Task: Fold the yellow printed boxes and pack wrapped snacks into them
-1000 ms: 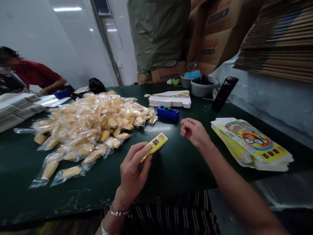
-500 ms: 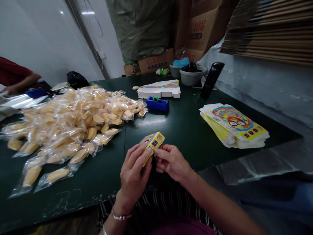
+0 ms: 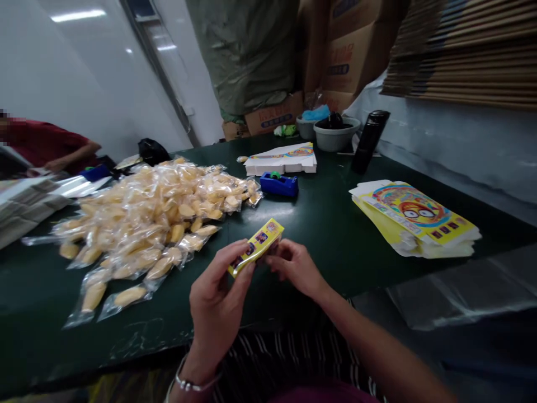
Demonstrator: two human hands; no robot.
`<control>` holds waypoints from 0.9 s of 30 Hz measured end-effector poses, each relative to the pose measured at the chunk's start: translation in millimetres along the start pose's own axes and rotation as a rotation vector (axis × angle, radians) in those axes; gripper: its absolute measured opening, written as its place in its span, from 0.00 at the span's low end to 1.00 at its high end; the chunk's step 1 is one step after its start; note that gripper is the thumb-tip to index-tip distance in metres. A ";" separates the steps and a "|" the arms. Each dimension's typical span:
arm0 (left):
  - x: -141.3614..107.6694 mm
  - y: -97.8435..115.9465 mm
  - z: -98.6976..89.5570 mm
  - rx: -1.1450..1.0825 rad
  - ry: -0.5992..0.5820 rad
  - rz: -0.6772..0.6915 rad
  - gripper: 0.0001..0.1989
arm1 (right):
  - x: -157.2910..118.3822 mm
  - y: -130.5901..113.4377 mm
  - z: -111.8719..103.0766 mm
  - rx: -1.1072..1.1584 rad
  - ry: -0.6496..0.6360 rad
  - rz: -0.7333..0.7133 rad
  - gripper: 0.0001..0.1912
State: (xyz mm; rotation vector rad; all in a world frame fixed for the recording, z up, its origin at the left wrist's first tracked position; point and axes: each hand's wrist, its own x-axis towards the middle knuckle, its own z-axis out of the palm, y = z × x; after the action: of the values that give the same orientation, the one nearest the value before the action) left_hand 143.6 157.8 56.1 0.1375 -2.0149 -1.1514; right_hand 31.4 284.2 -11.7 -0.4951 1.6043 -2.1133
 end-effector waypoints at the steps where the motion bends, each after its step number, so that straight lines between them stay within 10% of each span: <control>1: 5.9 1.9 -7.9 -0.026 0.038 -0.079 0.11 | -0.9 -4.6 -6.7 -0.138 0.085 -0.065 0.17; 4: 27.1 -2.6 -27.9 -0.220 0.055 -0.368 0.14 | -5.8 -19.5 -22.7 -0.380 0.191 -0.200 0.14; 9: 58.2 -36.9 -35.9 -0.351 -0.125 -0.639 0.18 | -14.7 -20.0 -6.7 -0.076 -0.454 0.117 0.19; 15: 21.4 -58.9 -47.9 0.033 0.009 -0.417 0.25 | -5.1 13.5 29.5 0.005 -0.248 0.173 0.18; 21: -55.0 -39.7 -59.5 0.657 -0.170 -0.148 0.44 | -8.4 27.0 104.0 0.079 -0.238 0.126 0.21; 24: -37.3 -34.4 -105.5 0.771 -0.178 -0.081 0.43 | -16.0 25.4 140.1 0.131 -0.382 0.156 0.20; 27: -4.9 -33.5 -202.5 0.946 -0.054 -0.111 0.40 | -12.3 24.0 151.6 0.038 -0.572 0.156 0.19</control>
State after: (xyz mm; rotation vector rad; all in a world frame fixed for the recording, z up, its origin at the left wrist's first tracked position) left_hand 275.7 2.9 82.6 0.6949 -2.4654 -0.1719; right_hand 124.8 163.0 4.8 -0.8409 1.2252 -1.6777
